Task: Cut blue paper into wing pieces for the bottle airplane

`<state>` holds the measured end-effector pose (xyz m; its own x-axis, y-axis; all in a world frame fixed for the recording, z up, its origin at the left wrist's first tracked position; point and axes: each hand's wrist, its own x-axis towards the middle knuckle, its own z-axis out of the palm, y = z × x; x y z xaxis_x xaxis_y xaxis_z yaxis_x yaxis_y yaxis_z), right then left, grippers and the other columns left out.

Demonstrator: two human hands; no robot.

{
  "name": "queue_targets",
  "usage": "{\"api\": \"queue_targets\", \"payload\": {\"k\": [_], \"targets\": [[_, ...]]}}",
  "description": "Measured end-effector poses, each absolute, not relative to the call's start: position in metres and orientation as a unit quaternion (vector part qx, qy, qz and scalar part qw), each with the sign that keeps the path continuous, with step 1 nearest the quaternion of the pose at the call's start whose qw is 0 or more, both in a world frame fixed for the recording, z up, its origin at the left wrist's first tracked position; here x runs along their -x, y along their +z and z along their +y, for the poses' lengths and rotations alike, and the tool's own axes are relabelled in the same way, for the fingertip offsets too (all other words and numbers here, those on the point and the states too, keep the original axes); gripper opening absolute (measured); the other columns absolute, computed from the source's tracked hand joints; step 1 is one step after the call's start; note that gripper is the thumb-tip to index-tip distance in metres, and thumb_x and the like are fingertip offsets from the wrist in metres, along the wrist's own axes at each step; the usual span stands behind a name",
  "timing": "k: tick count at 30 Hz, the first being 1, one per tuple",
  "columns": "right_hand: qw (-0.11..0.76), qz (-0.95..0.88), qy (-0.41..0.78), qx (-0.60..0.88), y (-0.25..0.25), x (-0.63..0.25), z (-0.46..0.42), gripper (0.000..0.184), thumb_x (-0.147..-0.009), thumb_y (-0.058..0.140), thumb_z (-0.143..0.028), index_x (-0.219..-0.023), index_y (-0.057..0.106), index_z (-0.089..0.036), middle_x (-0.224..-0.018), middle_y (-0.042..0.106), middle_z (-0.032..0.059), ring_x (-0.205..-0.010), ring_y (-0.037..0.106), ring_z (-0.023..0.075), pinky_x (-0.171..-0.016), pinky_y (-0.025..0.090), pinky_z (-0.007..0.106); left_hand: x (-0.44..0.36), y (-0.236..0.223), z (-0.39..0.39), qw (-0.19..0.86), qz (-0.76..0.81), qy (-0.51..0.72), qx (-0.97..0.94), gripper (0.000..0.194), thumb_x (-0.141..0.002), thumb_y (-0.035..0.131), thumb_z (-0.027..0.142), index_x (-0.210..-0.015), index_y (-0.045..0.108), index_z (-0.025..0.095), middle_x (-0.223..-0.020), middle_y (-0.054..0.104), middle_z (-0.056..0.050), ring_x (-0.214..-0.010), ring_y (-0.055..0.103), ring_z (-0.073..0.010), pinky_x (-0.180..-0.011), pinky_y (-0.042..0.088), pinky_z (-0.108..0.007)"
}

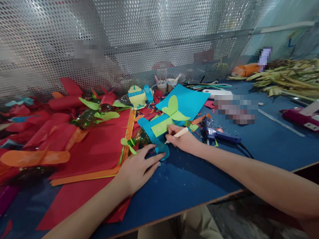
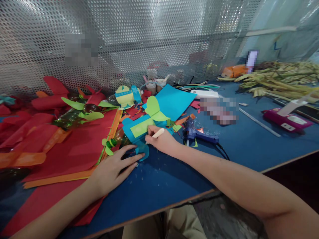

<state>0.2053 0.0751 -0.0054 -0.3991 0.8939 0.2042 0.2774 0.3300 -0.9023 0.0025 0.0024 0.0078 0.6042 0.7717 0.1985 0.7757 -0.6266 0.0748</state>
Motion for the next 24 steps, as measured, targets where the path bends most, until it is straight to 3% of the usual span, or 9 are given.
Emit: {"api": "queue_targets", "payload": {"k": [24], "targets": [[0.387,-0.727,0.401,0.400,-0.0046,-0.2044,0.0765,0.020,-0.073,0.048,-0.021,-0.060,0.033,-0.022,-0.053,0.033,-0.0079,-0.050,0.032,0.0092,-0.047,0.026,0.022,-0.0028,0.0067,0.0028,0.023,-0.432,-0.095,0.897,0.036,-0.094,0.035,0.032,-0.120,0.061,0.033,-0.127,0.054,-0.010,-0.094,0.064,-0.0223,-0.069,0.056,-0.033]]}}
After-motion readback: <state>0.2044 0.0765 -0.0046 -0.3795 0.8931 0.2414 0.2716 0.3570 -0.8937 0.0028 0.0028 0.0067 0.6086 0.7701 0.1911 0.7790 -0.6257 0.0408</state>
